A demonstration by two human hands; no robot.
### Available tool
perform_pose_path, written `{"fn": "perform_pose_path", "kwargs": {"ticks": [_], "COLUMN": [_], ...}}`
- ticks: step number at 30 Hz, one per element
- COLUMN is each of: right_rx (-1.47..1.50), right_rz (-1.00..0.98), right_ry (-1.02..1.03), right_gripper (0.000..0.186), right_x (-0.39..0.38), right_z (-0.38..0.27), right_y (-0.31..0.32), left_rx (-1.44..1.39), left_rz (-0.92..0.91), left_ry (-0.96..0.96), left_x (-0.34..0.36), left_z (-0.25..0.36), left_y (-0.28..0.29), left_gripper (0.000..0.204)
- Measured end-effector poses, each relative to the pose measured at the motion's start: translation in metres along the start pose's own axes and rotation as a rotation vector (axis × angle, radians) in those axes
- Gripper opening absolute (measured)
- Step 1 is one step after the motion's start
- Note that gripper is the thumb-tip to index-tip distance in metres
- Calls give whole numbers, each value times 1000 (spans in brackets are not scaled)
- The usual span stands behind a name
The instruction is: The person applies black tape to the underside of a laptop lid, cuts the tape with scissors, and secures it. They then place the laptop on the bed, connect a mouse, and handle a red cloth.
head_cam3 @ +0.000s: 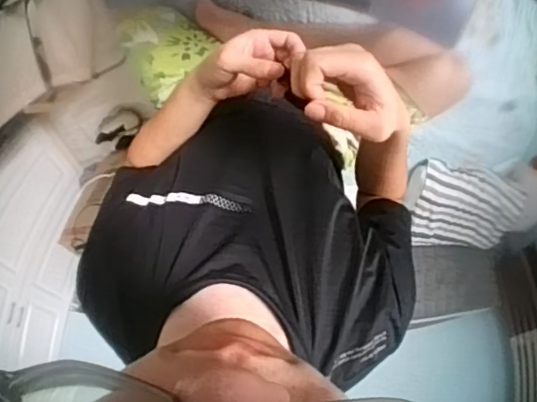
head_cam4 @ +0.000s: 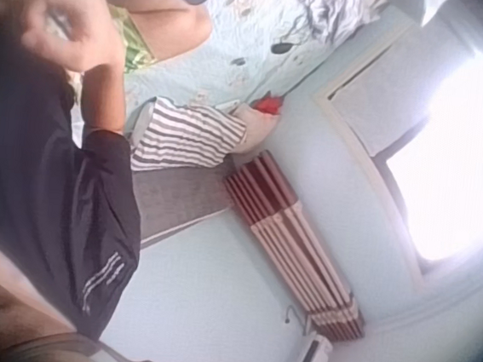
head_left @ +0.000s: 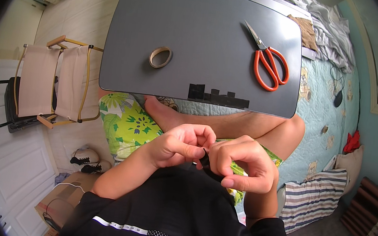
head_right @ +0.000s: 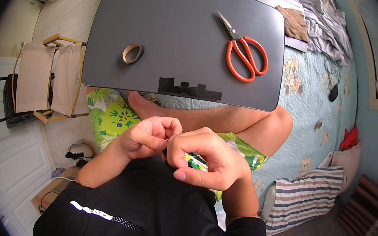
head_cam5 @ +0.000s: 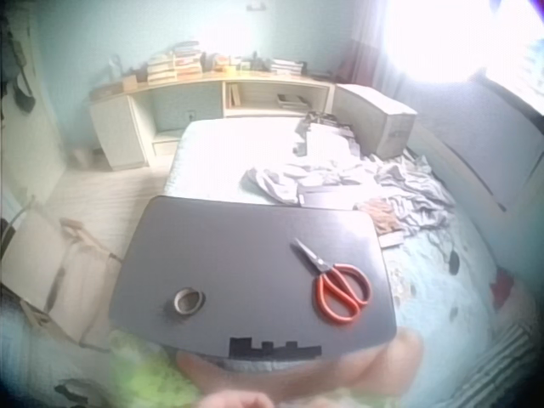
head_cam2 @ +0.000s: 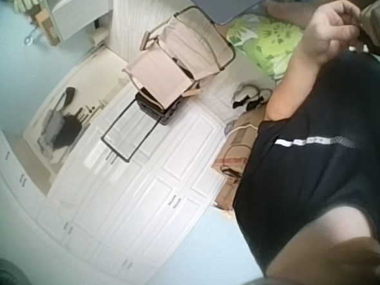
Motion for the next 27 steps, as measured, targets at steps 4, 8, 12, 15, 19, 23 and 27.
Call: {"fn": "perform_pose_path", "kwargs": {"ticks": [4, 8, 12, 15, 19, 23, 27], "right_rx": [-23, -29, -21, -76, -313, -413, -501], "right_rz": [-1, -23, 10, 78, 204, 457, 541], "right_ry": [-4, -47, -25, -70, -115, -373, -404], "right_gripper": [21, 21, 22, 23, 20, 15, 18], "right_x": [-3, -4, -6, -10, -15, -14, -9], "right_z": [-3, -3, -1, 3, -1, 7, 16], "right_y": [4, 6, 6, 12, 28, 48, 69], "left_rx": [93, 262, 516, 901, 1096, 1283, 1512], "left_rz": [29, 111, 291, 542, 761, 945, 1011], "left_ry": [53, 60, -122, -337, -616, -674, -636], "left_x": [-6, -11, -18, -30, -46, -48, -34], "left_z": [-1, -1, 8, 23, 38, 68, 92], "left_y": [-7, -6, -15, -22, -20, -37, -40], "left_gripper": [33, 14, 11, 14, 18, 20, 19]}}
Point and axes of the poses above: each hand's wrist, its own x-axis towards the middle knuckle, its own y-axis out of the back of the hand, z = x × y, the point moved 5 cm from there along x, towards the middle knuckle, and after that the axes turned 10 degrees about y, right-handed, at the moved point
